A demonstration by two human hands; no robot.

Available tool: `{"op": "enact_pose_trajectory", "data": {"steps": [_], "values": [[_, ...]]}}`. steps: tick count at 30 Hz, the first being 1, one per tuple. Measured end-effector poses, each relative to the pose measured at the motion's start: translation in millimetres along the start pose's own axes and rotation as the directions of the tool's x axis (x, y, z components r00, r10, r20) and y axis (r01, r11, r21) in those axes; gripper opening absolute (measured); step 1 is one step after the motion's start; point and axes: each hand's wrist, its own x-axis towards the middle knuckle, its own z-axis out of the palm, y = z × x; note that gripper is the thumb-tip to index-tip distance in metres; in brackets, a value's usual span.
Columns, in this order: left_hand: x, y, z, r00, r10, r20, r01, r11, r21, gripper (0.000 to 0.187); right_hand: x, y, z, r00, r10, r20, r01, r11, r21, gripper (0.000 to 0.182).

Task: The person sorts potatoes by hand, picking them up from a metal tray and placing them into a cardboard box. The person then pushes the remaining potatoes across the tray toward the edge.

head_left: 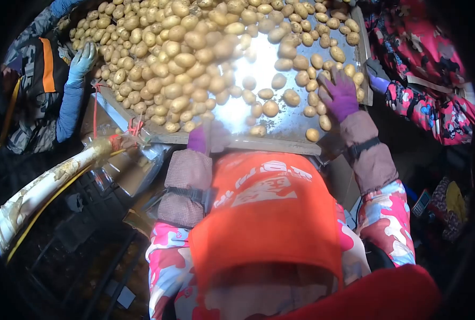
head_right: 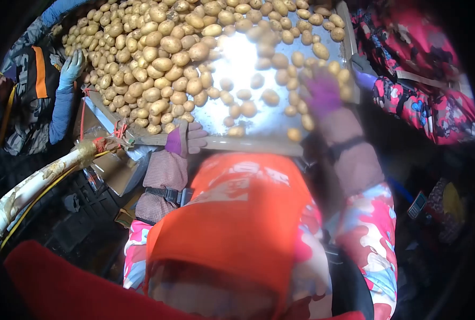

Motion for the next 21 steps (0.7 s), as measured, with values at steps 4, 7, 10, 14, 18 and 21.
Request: {"op": "enact_pose_trajectory", "data": {"steps": [4, 7, 10, 14, 18, 21], "values": [[-15, 17, 16, 1.000, -0.024, 0.002, 0.024, 1.000, -0.009, 0.059, -7, -70, -1, 0.990, -0.134, 0.047, 0.134, 0.991, -0.002, 0.035], [3, -3, -4, 0.839, 0.442, 0.317, -0.538, 0.763, 0.359, 0.034, 3, -126, 32, 0.714, -0.687, -0.132, 0.699, 0.710, 0.085, 0.031], [-31, 24, 27, 0.979, 0.096, 0.181, -0.142, 0.955, 0.259, 0.009, 12, -140, 93, 0.639, -0.769, -0.017, 0.764, 0.631, 0.132, 0.028], [1, 6, -2, 0.822, 0.312, 0.476, -0.514, 0.766, 0.385, 0.016, 19, -138, 148, 0.811, -0.584, 0.045, 0.546, 0.781, 0.303, 0.023], [-8, -17, 18, 0.917, 0.246, 0.314, 0.057, 0.698, -0.714, 0.022, 29, -173, 43, 0.869, -0.454, 0.198, 0.386, 0.871, 0.305, 0.035], [-65, -7, 58, 0.656, 0.726, 0.206, -0.667, 0.686, -0.292, 0.018, 29, -215, 16, 0.866, -0.446, 0.225, 0.204, 0.727, 0.655, 0.040]]}}
